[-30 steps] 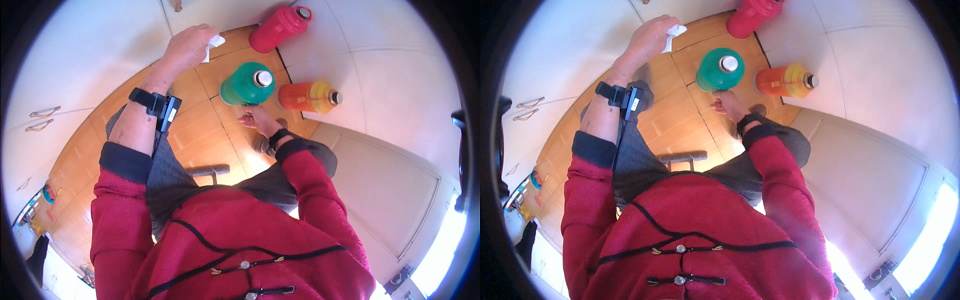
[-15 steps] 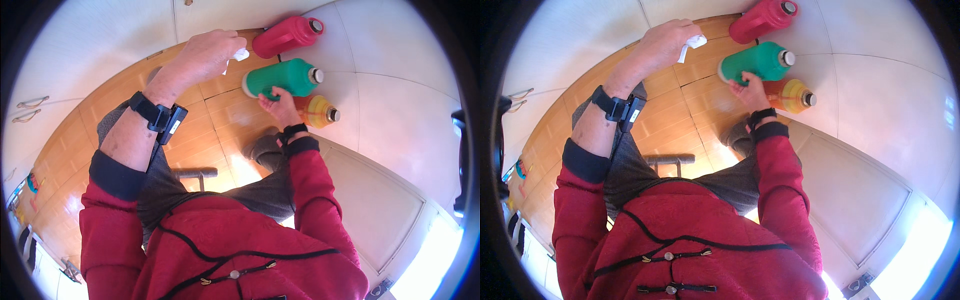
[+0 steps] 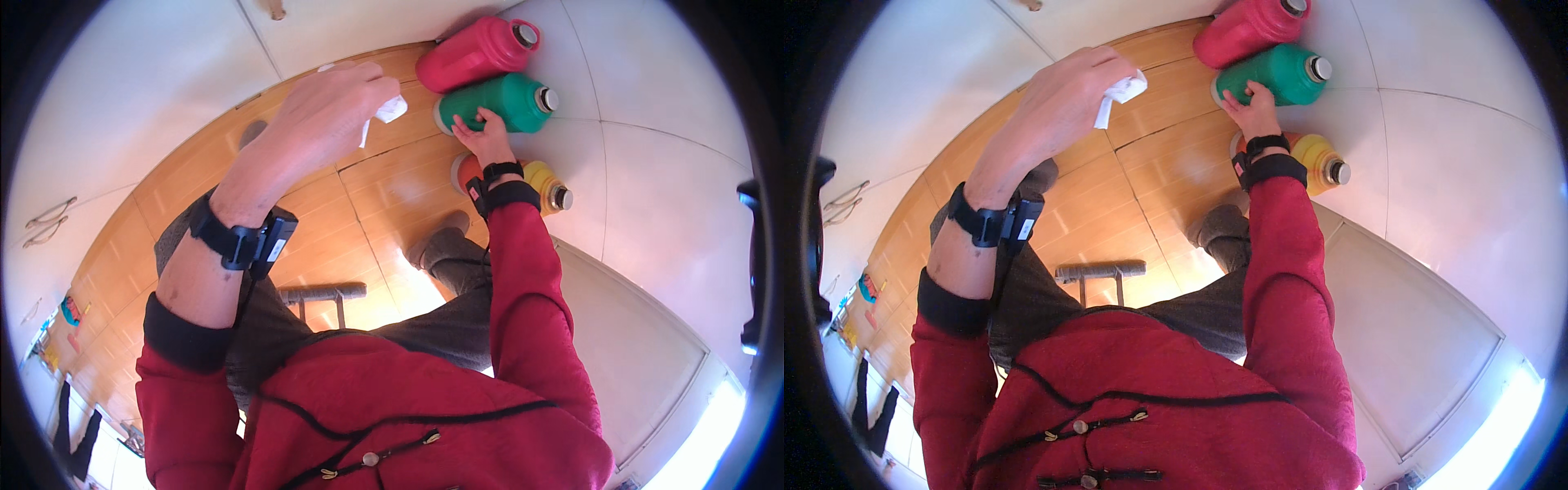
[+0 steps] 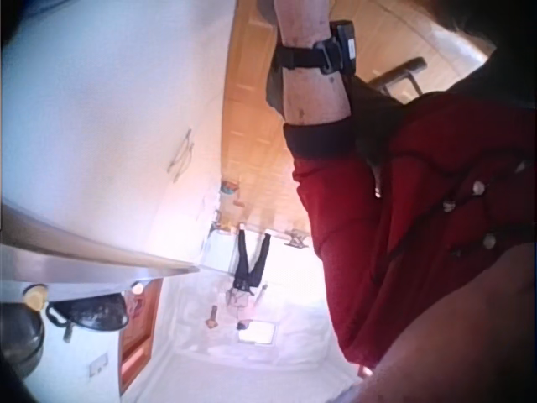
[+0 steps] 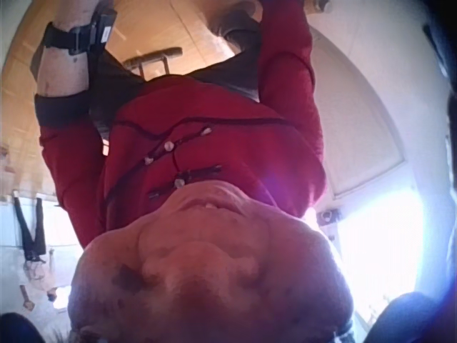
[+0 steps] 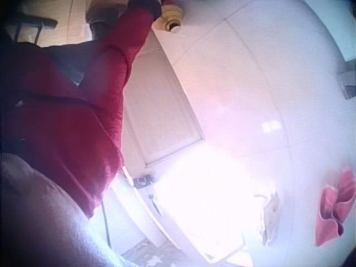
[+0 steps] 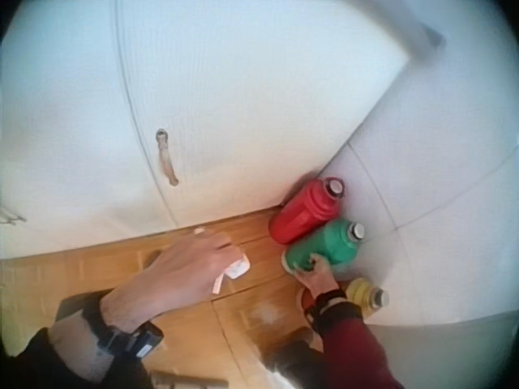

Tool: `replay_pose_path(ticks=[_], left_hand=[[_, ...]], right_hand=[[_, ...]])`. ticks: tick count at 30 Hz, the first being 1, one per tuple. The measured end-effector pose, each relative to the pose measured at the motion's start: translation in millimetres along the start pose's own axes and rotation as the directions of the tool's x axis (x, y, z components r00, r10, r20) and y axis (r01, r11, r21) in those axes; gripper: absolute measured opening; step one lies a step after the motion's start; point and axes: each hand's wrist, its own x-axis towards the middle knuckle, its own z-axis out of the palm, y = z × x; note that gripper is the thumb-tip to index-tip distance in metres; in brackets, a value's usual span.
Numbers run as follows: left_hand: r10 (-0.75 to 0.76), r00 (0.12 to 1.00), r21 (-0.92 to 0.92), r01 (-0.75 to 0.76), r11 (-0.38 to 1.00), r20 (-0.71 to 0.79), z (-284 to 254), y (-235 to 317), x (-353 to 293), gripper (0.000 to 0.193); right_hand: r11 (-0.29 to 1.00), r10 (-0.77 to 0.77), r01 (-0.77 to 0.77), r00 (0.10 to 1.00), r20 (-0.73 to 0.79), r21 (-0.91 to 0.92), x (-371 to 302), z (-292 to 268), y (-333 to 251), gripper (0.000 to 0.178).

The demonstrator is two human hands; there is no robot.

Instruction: The person sits on the floor and wipes the tops and sides of three plastic containers with a white cloth. The containers are pink, green, and yellow. The person wipes each container individually and then wipes the cabinet above.

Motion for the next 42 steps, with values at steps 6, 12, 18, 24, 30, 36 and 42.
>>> replay_pose_path(ticks=[6,12,18,24,30,36,42], left_hand=[[0.002,1.000,-0.062,-0.001,0.998,0.016,-4.0,4.6,-4.1,0.029],[-0.043,0.998,-0.046,0.045,0.998,0.047,-4.7,7.8,-3.8,0.028],[-0.044,0.996,-0.014,0.045,0.999,0.078,-3.1,9.7,-9.6,0.029],[-0.029,0.999,-0.060,0.032,0.998,0.043,-4.2,4.7,-10.8,0.026],[-0.063,0.998,0.010,0.063,0.998,0.027,-5.0,-7.5,-14.5,0.026],[-0.006,0.999,0.073,0.008,0.997,-0.032,-6.1,-4.8,-18.7,0.025],[0.014,0.999,-0.041,-0.016,0.999,-0.040,-23.3,4.7,-19.8,0.007]], right_hand=[[0.997,-0.014,0.006,0.995,0.098,0.073,-11.3,-3.4,6.6,0.027],[0.983,-0.175,0.160,0.962,0.210,0.089,-57.9,-24.0,54.5,0.034],[0.942,0.055,-0.053,0.998,0.004,0.332,-111.9,-107.3,99.2,0.039],[0.966,-0.253,0.249,0.965,0.065,0.063,-108.9,-131.0,64.1,0.038],[0.935,0.126,-0.118,0.992,-0.004,0.334,-78.6,-130.2,40.1,0.046],[0.924,0.161,-0.142,0.987,-0.023,0.356,-62.5,-124.3,40.8,0.028],[0.942,0.078,-0.020,0.984,-0.161,0.336,-70.4,-114.5,50.6,0.019]])
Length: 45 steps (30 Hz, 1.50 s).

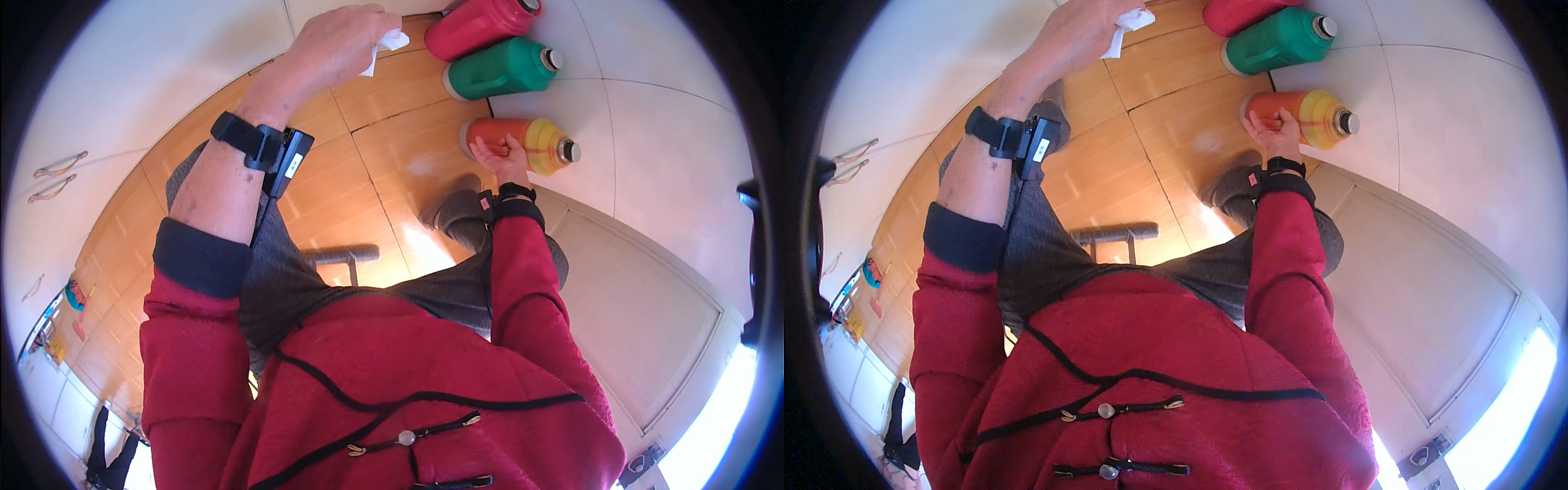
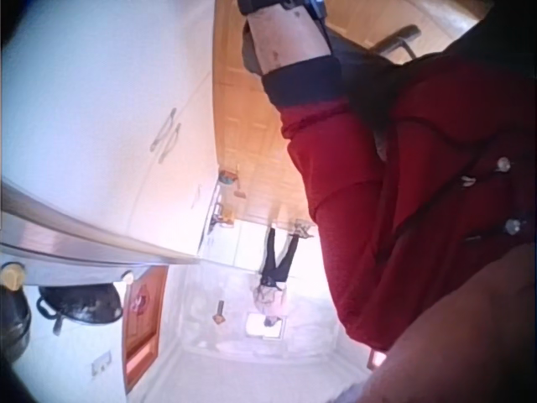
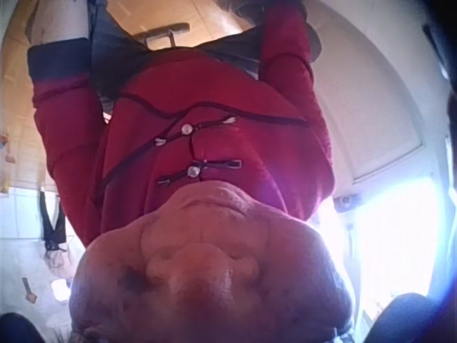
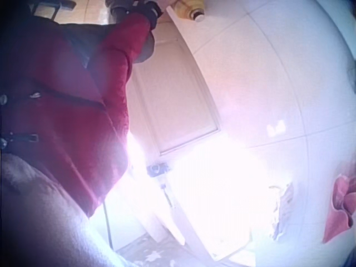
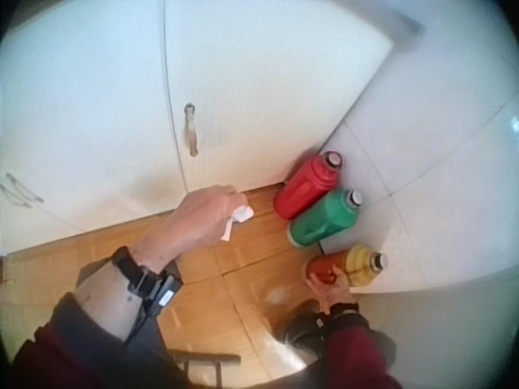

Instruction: The person sits on the floor and wipes the tops and sides of three plastic containers with a white cloth. The containers are pink, green, and yellow. The person wipes each container individually and then wipes the cabinet above.

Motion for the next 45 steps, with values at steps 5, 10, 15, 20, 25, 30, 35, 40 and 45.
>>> replay_pose_path(ticks=[5,10,15,20,25,30,35,40,45], left_hand=[[-0.076,0.996,-0.036,0.078,0.996,0.053,-5.7,3.5,1.0,0.010],[-0.042,0.999,-0.021,0.042,0.999,0.004,-1.2,-3.3,-1.8,0.011],[-0.075,0.996,0.076,0.071,0.995,0.050,13.2,-17.7,-3.1,0.025],[-0.092,0.995,-0.008,0.093,0.996,0.047,28.1,-28.6,-2.4,0.027],[-0.280,0.952,-0.295,0.305,0.905,0.123,39.1,-40.9,-19.0,0.032],[-0.500,0.824,-0.730,0.512,0.453,0.268,47.6,-46.9,-31.8,0.027],[-0.385,0.866,-0.948,0.294,-0.123,0.318,58.6,-11.9,-61.6,0.034],[-0.353,0.884,-0.938,0.217,-0.269,0.306,56.0,39.5,-90.9,0.043],[-0.340,0.880,-0.912,0.205,-0.355,0.330,50.4,72.1,-108.0,0.048]], right_hand=[[0.999,0.040,-0.042,0.997,0.059,0.033,-8.5,-4.7,13.7,0.015],[0.989,0.024,0.008,0.976,0.216,-0.145,-38.9,-13.1,52.1,0.011],[0.912,-0.023,0.135,0.960,0.280,-0.388,-66.9,-24.8,117.3,0.016],[0.798,0.030,0.169,0.948,0.318,-0.578,-71.9,-25.5,151.8,0.024],[0.632,0.067,0.240,0.930,0.361,-0.737,-66.4,-16.8,169.3,0.028],[0.585,0.106,0.289,0.899,0.425,-0.758,-62.6,-5.5,169.1,0.029],[0.623,0.102,0.230,0.923,0.370,-0.747,-82.5,-0.4,155.9,0.032],[0.706,-0.053,0.299,0.926,0.374,-0.642,-131.3,-6.6,146.6,0.037],[0.756,-0.250,0.502,0.815,0.523,-0.420,-190.2,-7.6,134.0,0.040]])
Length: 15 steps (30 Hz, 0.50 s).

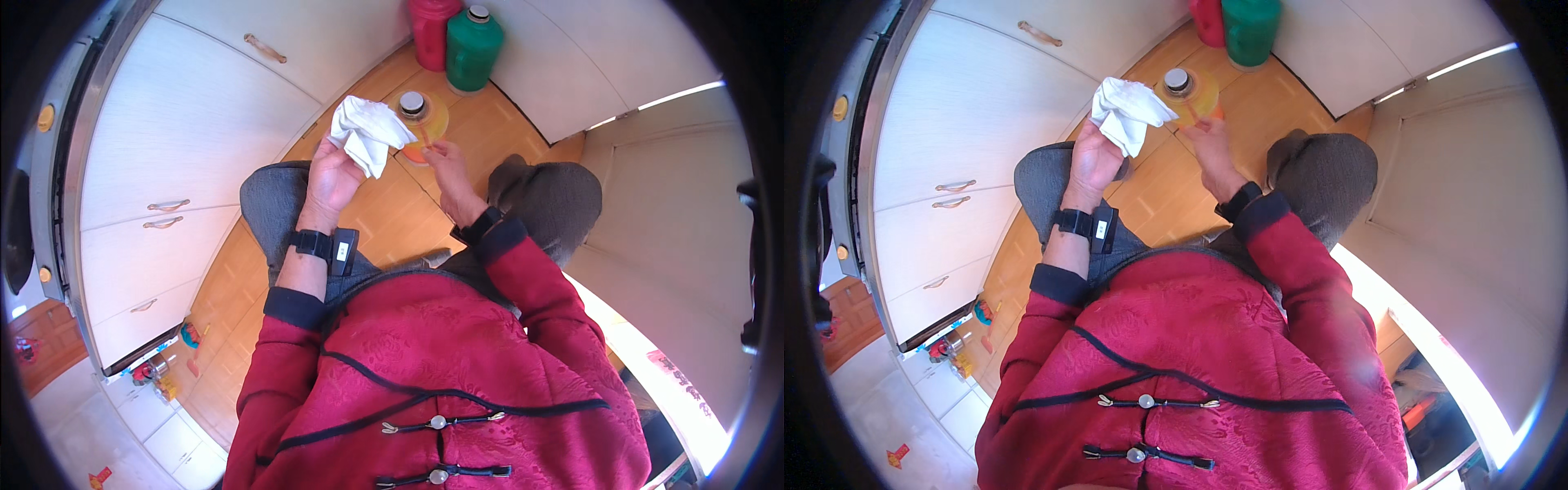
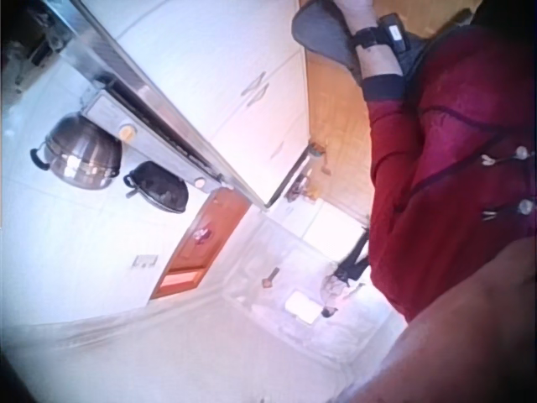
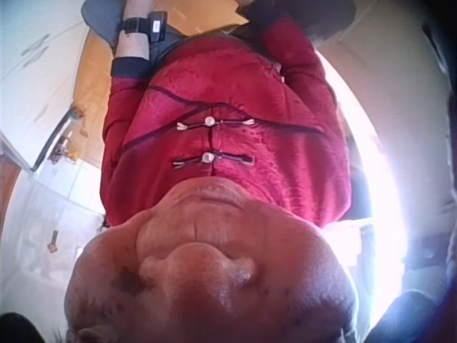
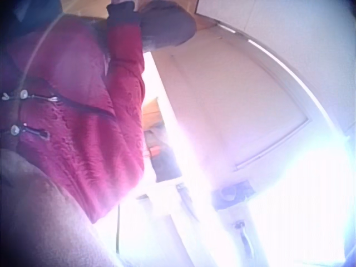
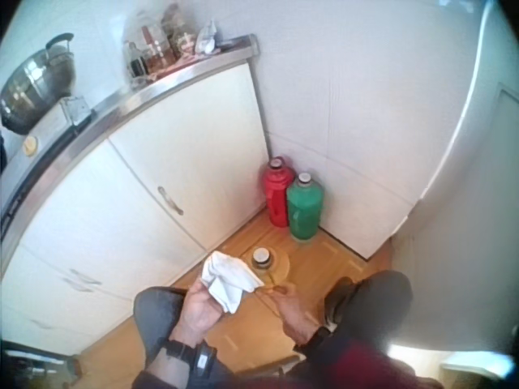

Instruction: The person sits on the floor and wipes the tops and sides of three plastic containers with a white cloth. The containers are pink, green, and yellow. The person wipes each container individually and then wipes the cabinet above.

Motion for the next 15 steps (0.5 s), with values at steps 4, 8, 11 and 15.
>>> replay_pose_path(ticks=[4,8,11,15], left_hand=[[-0.068,0.997,0.047,0.066,0.997,0.021,7.8,-19.9,-21.1,0.048],[-0.079,0.996,0.177,0.083,0.981,-0.027,9.2,-26.8,-38.7,0.044],[-0.094,0.989,0.141,0.110,0.984,-0.111,11.7,-21.4,-50.9,0.039],[-0.147,0.982,0.069,0.155,0.985,-0.116,18.2,-22.7,-60.0,0.052]], right_hand=[[0.900,0.014,-0.142,0.955,0.297,0.412,-33.0,0.7,-19.1,0.032],[0.967,-0.133,0.061,0.948,0.290,0.246,-35.5,-2.8,-22.2,0.024],[0.969,-0.145,0.098,0.969,0.200,0.228,-31.2,-5.8,-17.0,0.021],[0.962,-0.271,0.262,0.950,0.152,0.081,-37.1,-6.3,-10.8,0.018]])
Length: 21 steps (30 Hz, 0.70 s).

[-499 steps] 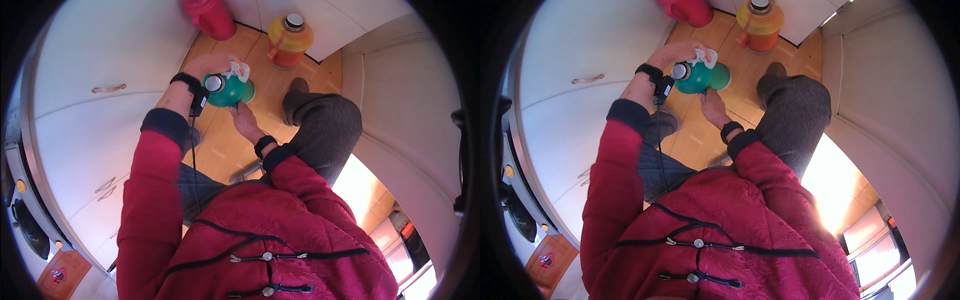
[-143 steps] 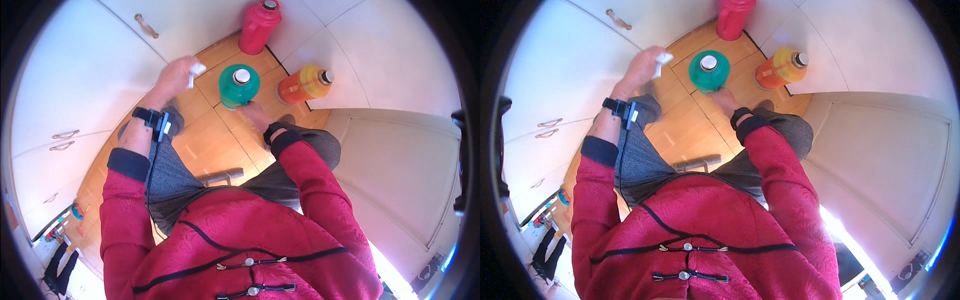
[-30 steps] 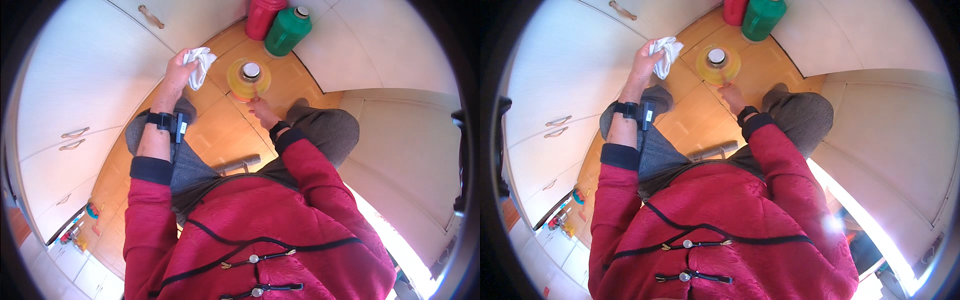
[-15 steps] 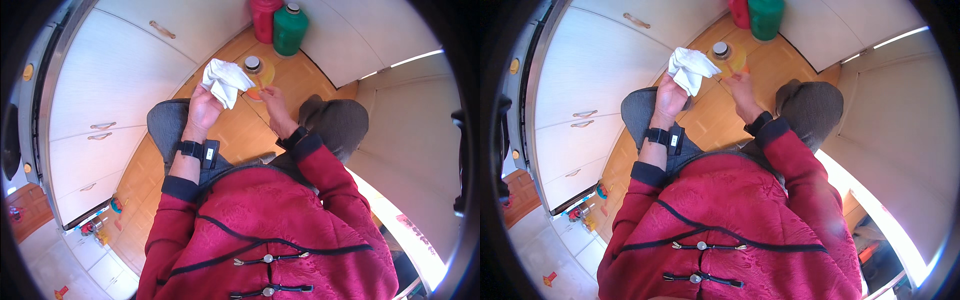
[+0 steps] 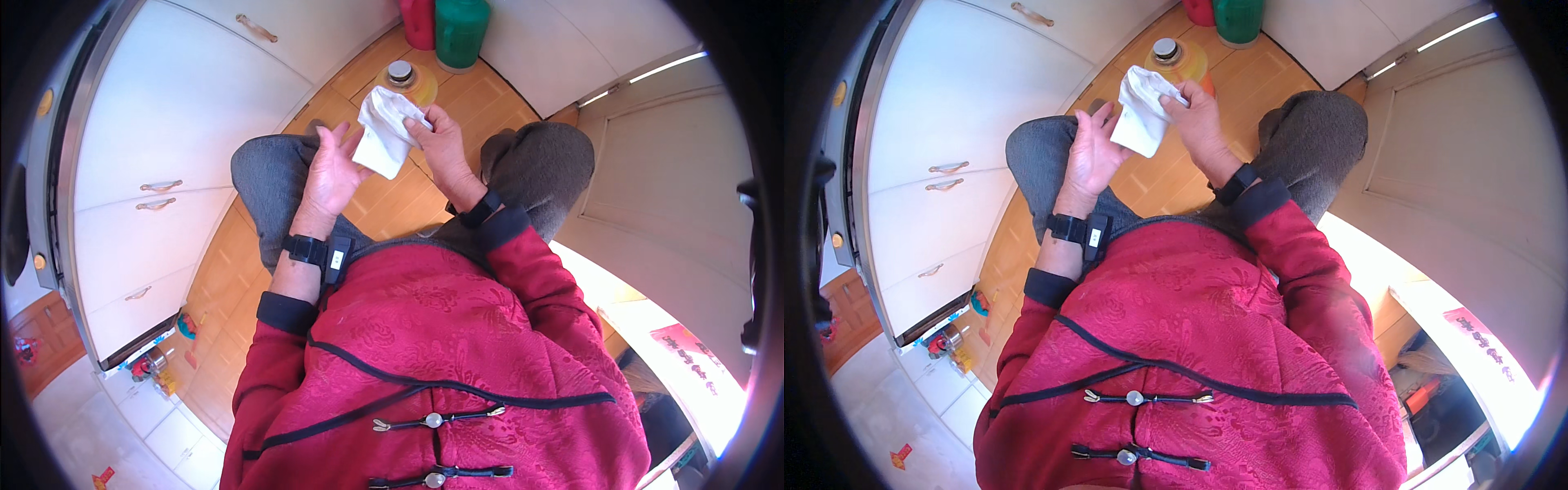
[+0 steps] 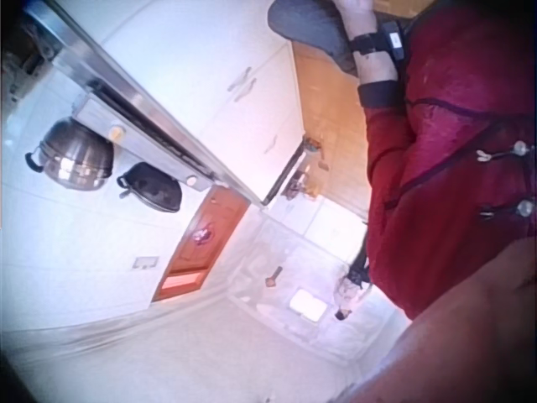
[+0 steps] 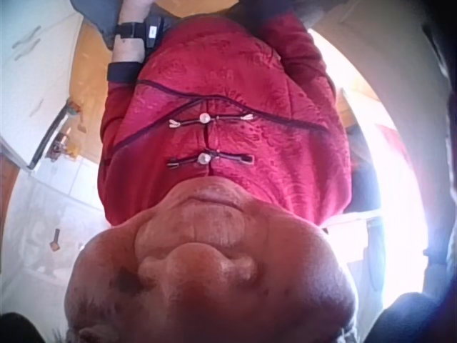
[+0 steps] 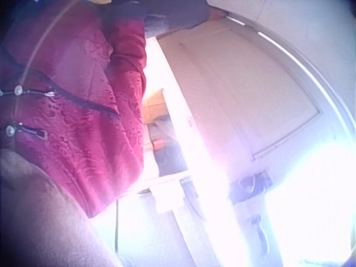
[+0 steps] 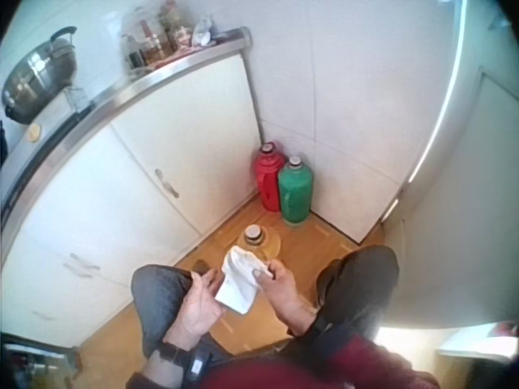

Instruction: The person sits on the floor and wipes the tops and sides of three plastic containers with a white cloth. The containers are pink, green, and yellow. The person wipes each container individually and then wipes the cabinet above.

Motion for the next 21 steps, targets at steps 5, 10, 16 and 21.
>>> replay_pose_path(ticks=[5,10,16,21], left_hand=[[0.038,0.999,0.333,-0.043,0.942,0.021,-2.5,-7.5,1.3,0.036],[0.093,0.994,0.355,-0.069,0.932,-0.050,-11.9,-0.2,-5.7,0.032],[0.234,0.966,0.430,-0.165,0.888,-0.111,-9.2,9.1,-16.8,0.029],[0.386,0.923,0.645,-0.294,0.705,-0.001,0.7,10.6,-23.1,0.026]], right_hand=[[0.976,0.200,-0.199,0.980,-0.001,0.087,-8.4,3.9,-1.4,0.017],[0.931,0.350,-0.327,0.926,-0.141,0.164,-2.5,-3.8,2.1,0.017],[0.991,-0.023,-0.029,0.921,-0.389,-0.128,-5.1,-1.7,3.3,0.019],[0.928,-0.152,0.168,0.986,0.074,-0.331,-30.2,26.3,16.2,0.022]])
